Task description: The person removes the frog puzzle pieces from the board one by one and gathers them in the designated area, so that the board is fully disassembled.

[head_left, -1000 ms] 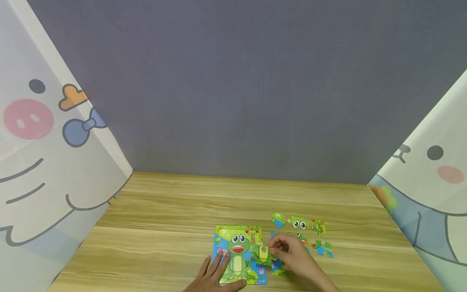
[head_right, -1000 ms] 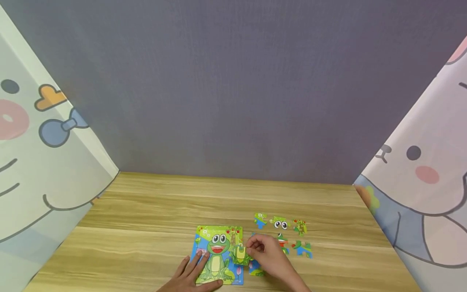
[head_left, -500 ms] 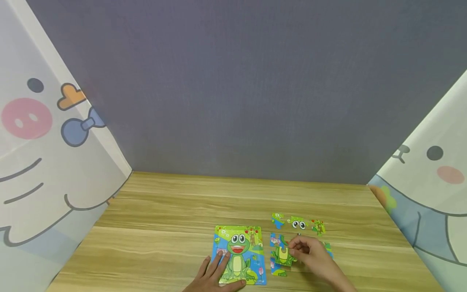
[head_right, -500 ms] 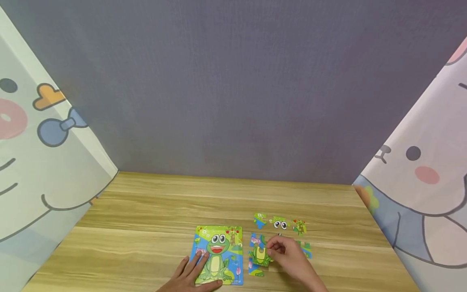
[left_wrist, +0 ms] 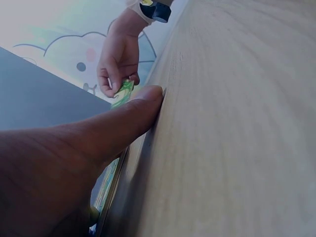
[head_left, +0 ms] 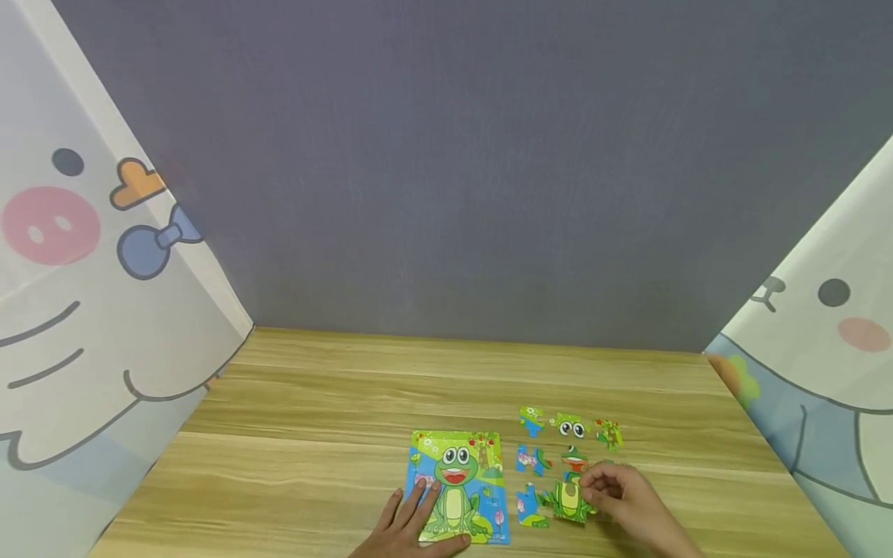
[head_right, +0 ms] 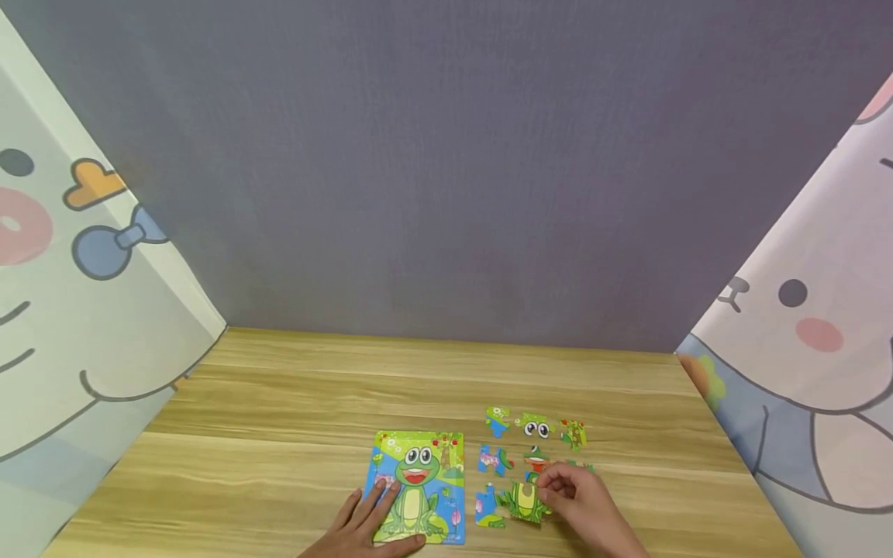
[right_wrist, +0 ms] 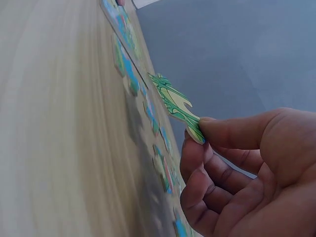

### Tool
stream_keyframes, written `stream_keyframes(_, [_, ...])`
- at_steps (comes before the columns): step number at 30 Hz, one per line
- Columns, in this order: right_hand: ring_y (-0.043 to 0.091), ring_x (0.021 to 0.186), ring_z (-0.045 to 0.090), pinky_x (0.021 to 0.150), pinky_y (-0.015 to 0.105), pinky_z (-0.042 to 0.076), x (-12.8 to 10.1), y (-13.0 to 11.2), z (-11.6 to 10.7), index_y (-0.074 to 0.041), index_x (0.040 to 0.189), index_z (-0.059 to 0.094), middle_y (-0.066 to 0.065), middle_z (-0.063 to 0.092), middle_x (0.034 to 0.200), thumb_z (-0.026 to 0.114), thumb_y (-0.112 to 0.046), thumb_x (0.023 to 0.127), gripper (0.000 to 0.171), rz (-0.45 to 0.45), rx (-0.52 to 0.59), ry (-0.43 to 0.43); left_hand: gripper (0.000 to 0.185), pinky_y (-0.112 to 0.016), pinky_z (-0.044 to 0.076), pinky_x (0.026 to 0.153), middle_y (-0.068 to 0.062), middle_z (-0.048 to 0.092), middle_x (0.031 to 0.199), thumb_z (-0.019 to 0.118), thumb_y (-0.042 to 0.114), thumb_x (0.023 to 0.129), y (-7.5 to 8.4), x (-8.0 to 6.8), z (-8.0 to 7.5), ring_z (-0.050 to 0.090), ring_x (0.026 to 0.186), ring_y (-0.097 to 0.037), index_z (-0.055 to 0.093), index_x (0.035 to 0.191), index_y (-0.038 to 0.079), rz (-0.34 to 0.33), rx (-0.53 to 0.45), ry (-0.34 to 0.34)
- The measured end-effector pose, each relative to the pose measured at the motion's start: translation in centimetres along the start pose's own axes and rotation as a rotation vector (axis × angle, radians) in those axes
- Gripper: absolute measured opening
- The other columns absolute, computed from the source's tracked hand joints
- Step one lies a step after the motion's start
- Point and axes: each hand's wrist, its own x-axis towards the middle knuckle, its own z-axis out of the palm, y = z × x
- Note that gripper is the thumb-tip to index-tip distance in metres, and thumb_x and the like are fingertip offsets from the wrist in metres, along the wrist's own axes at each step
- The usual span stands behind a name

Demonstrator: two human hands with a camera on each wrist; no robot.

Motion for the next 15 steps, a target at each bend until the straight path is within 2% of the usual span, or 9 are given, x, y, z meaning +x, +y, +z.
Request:
stream_keyframes(4, [-0.003, 0.075, 0.056, 0.064, 0.02, 0.051, -0.7, 0.8, -0.4, 0.005, 0.098, 0.064, 0.004, 0.067, 0.089, 0.061, -0.01, 0.094, 0.015, 0.028, 0.002, -0.029, 0.062, -0.04, -0.016, 0.122, -0.012, 0.052, 0.144, 0.034, 0.077, 0.088, 0.0, 0.0, -0.1, 0.014, 0.151, -0.024, 0.032, 0.144, 0.052, 0.004, -0.001, 0.001])
stream_keyframes(9, [-0.005, 0.077, 0.056, 0.066, 0.019, 0.05, -1.5, 1.5, -0.9, 0.006, 0.101, 0.063, -0.005, 0.066, 0.091, 0.06, -0.01, 0.094, 0.018, 0.087, 0.011, -0.058, 0.063, -0.04, -0.02, 0.121, -0.014, 0.052, 0.143, 0.034, 0.077, 0.088, -0.2, 0.1, -0.3, -0.006, 0.153, -0.026, 0.032, 0.145, 0.05, 0.022, -0.013, -0.018])
stream_keyframes(15, [-0.006, 0.076, 0.055, 0.065, 0.019, 0.05, -1.9, 1.7, -1.1, 0.007, 0.1, 0.063, -0.005, 0.066, 0.09, 0.06, -0.011, 0.094, 0.019, 0.128, 0.014, -0.078, 0.063, -0.04, -0.024, 0.119, -0.016, 0.051, 0.143, 0.033, 0.076, 0.088, -0.3, 0.2, -0.5, -0.013, 0.153, -0.028, 0.031, 0.146, 0.05, 0.033, -0.021, -0.048])
